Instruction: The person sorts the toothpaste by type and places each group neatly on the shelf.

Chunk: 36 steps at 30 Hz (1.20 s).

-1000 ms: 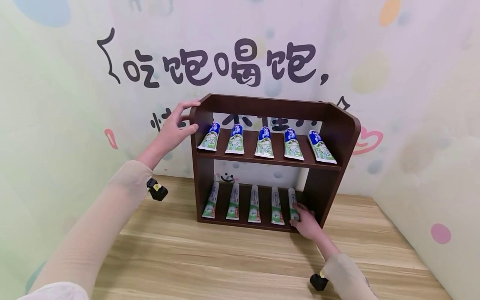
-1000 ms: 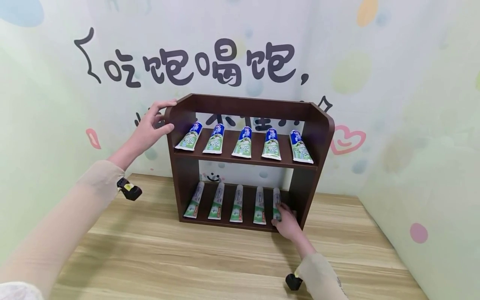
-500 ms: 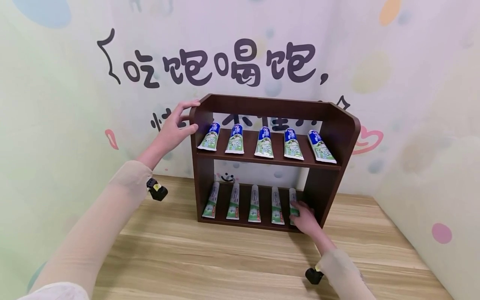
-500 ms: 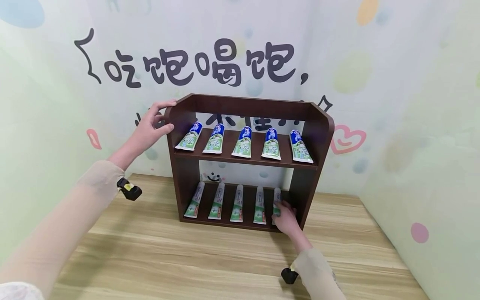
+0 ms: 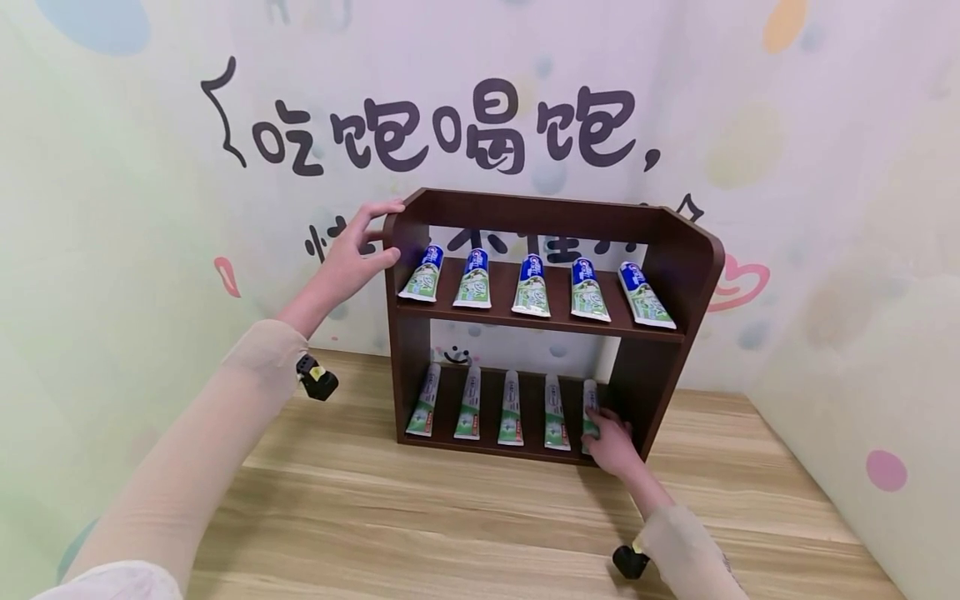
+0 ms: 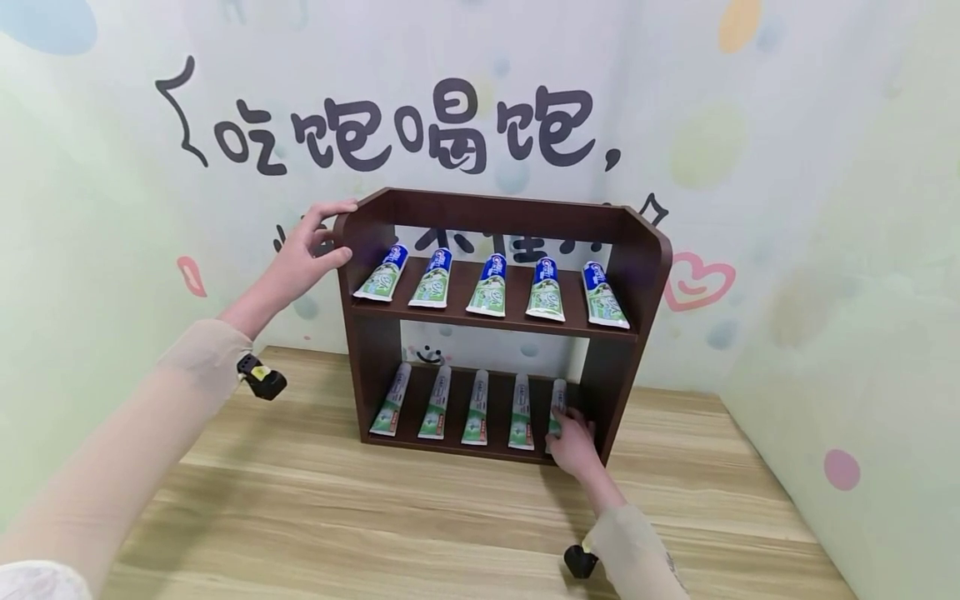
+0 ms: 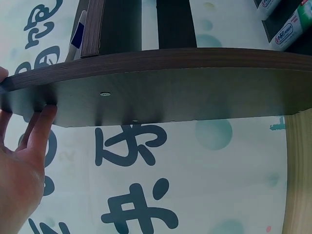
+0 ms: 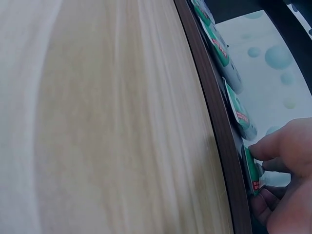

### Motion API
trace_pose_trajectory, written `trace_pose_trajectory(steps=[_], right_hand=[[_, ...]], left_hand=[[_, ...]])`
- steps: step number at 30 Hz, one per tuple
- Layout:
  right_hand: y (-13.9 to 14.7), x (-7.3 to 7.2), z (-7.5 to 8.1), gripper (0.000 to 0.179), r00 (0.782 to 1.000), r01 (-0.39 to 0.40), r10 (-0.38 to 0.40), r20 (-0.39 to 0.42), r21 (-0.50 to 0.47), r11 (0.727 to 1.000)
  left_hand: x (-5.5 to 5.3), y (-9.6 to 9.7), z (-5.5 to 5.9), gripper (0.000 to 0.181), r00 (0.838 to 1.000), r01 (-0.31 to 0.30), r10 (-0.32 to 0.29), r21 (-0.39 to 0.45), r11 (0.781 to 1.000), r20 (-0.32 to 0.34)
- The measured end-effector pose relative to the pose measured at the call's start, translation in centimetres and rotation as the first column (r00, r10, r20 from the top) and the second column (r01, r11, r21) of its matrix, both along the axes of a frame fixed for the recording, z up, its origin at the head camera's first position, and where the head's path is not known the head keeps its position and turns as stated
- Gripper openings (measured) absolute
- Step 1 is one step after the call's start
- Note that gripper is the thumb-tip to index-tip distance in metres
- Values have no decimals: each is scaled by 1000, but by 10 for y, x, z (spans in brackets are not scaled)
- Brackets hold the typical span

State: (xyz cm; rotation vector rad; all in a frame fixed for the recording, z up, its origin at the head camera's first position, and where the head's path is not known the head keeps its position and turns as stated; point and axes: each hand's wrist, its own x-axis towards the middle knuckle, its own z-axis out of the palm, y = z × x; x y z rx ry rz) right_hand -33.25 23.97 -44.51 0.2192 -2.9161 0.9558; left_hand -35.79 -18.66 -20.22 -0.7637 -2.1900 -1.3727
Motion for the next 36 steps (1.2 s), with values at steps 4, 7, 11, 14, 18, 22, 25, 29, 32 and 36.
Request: trace_pose_trajectory(steps=[4,7,11,14,18,22,25,29,32,36], right_hand=[[1,0,-1,59,1000,2,-2,10,-29,1000],[1,-1,0,59,1000,4,-3,17,-67,998],[0,0,0,60,1000,10,-7,22,-111,994],[-1,0,0,60,1000,18,-14,26,-130,991],[-3,-1,-1,60,999,27,-24,24,-149,989],[-6,-1,-1,60,999,39,-40,1,-156,987],[-7,-1,-3,61,998,55,-57,-11,-155,986],[-7,-2,-4,61,997,72,-73,-4,-154,985],[-8,-1,-4,60,997,75,-75,3,-156,985],[-9,0,-3,60,997,73,-73,6,-153,986]], left_hand=[[-1,0,0,54,1000,1,-1,-3,1000,-3],[-1,1,1,54,1000,0,0,-3,1000,-5],[-1,1,2,54,1000,-6,6,-11,1000,-3],[3,3,4,54,1000,-8,8,-15,1000,0],[4,2,5,55,1000,-5,5,-5,1000,-5],[-1,0,2,54,1000,2,-2,1,1000,-5],[-1,0,1,54,1000,12,-12,4,1000,-5],[-1,0,0,54,1000,19,-19,9,1000,-4],[0,0,0,55,1000,19,-19,11,1000,-3],[-1,0,0,55,1000,13,-13,8,1000,-6]])
